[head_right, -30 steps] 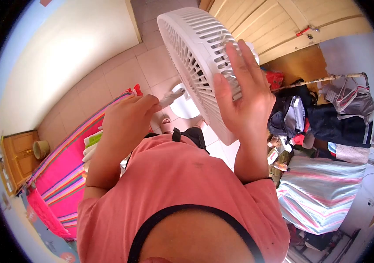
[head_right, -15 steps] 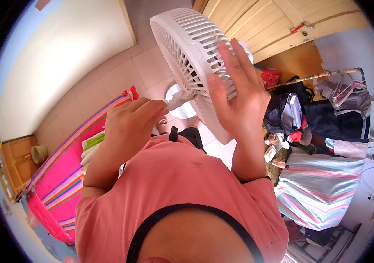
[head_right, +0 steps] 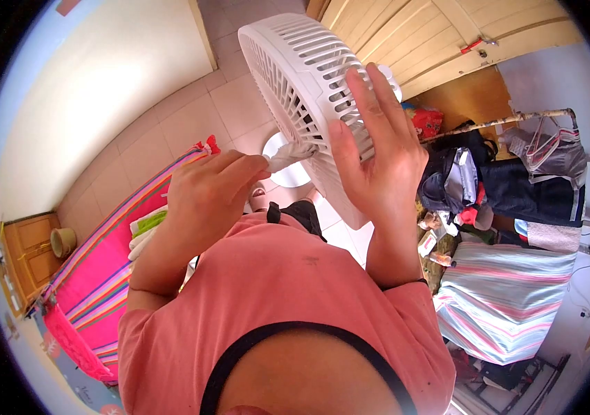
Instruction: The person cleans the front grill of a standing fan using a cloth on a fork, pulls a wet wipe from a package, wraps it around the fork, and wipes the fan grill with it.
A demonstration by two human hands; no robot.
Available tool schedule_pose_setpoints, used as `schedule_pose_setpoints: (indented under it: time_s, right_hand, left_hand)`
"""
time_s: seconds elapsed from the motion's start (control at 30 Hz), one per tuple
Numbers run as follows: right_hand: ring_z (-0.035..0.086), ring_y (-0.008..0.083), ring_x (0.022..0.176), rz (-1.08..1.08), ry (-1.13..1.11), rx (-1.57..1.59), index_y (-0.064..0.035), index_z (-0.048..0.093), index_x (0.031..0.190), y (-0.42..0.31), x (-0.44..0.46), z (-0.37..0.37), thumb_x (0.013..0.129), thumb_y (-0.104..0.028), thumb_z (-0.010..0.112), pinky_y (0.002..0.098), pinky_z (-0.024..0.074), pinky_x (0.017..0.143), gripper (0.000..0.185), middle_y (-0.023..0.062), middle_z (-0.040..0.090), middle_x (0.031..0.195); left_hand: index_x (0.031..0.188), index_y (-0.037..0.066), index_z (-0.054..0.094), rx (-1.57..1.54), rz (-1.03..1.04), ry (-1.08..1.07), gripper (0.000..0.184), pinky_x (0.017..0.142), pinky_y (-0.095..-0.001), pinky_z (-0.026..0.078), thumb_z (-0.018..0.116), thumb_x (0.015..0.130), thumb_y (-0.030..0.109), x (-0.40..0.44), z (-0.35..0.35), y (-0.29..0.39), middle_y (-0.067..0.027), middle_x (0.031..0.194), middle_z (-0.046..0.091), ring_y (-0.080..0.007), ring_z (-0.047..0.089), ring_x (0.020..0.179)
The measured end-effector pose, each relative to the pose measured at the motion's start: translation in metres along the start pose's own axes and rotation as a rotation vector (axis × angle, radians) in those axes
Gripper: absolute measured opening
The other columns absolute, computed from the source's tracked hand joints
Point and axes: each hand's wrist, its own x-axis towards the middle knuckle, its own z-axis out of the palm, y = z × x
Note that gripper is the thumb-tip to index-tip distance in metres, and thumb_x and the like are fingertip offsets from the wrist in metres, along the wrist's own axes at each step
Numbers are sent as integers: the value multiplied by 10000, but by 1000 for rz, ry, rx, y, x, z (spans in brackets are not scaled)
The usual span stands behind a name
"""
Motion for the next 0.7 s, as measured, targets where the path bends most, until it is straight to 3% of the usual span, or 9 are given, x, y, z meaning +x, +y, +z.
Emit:
schedule_pose_setpoints:
  time_s: [0.27, 0.37, 0.57, 0.63, 0.7]
  right_hand:
    - [630, 345, 1008, -19, -13, -32, -80, 612, 1225, -4, -1, 5, 823, -237, 659, 370, 525, 798, 435, 190, 576, 1252]
    - [629, 346, 1003, -2, -11, -45, -77, 611, 1224, -5, -2, 5, 834, -246, 646, 377, 525, 800, 426, 186, 572, 1257]
    - [641, 341, 983, -15, -9, -41, -84, 615, 1221, -3, 0, 2, 749, -252, 719, 377, 532, 788, 512, 177, 575, 1258]
    - [648, 335, 972, 29, 0, 15, -100, 623, 1216, 1, -1, 3, 694, -258, 761, 376, 534, 788, 562, 173, 580, 1254]
    - [649, 331, 973, 38, -6, 15, -107, 628, 1211, 1, 0, 4, 687, -255, 766, 373, 535, 786, 562, 168, 581, 1255]
  left_hand:
    - [871, 84, 607, 81, -14, -42, 144, 536, -348, 467, 618, 740, 28, 24, 13, 6, -48, 727, 615, -246, 629, 659]
    - [828, 35, 532, 82, 69, -55, 142, 534, -330, 501, 613, 712, 41, 34, 21, 6, -89, 730, 607, -244, 640, 645]
    - [850, 29, 532, 95, 43, -118, 159, 534, -332, 504, 615, 715, 45, 32, 17, 12, -97, 756, 611, -246, 645, 657]
    - [942, 79, 587, 54, -12, -124, 200, 552, -365, 482, 600, 748, 30, 23, 13, 10, -71, 789, 611, -259, 631, 675]
    - [939, 79, 593, 28, -14, -101, 209, 549, -360, 482, 609, 737, 29, 13, 9, 6, -64, 782, 611, -250, 629, 668]
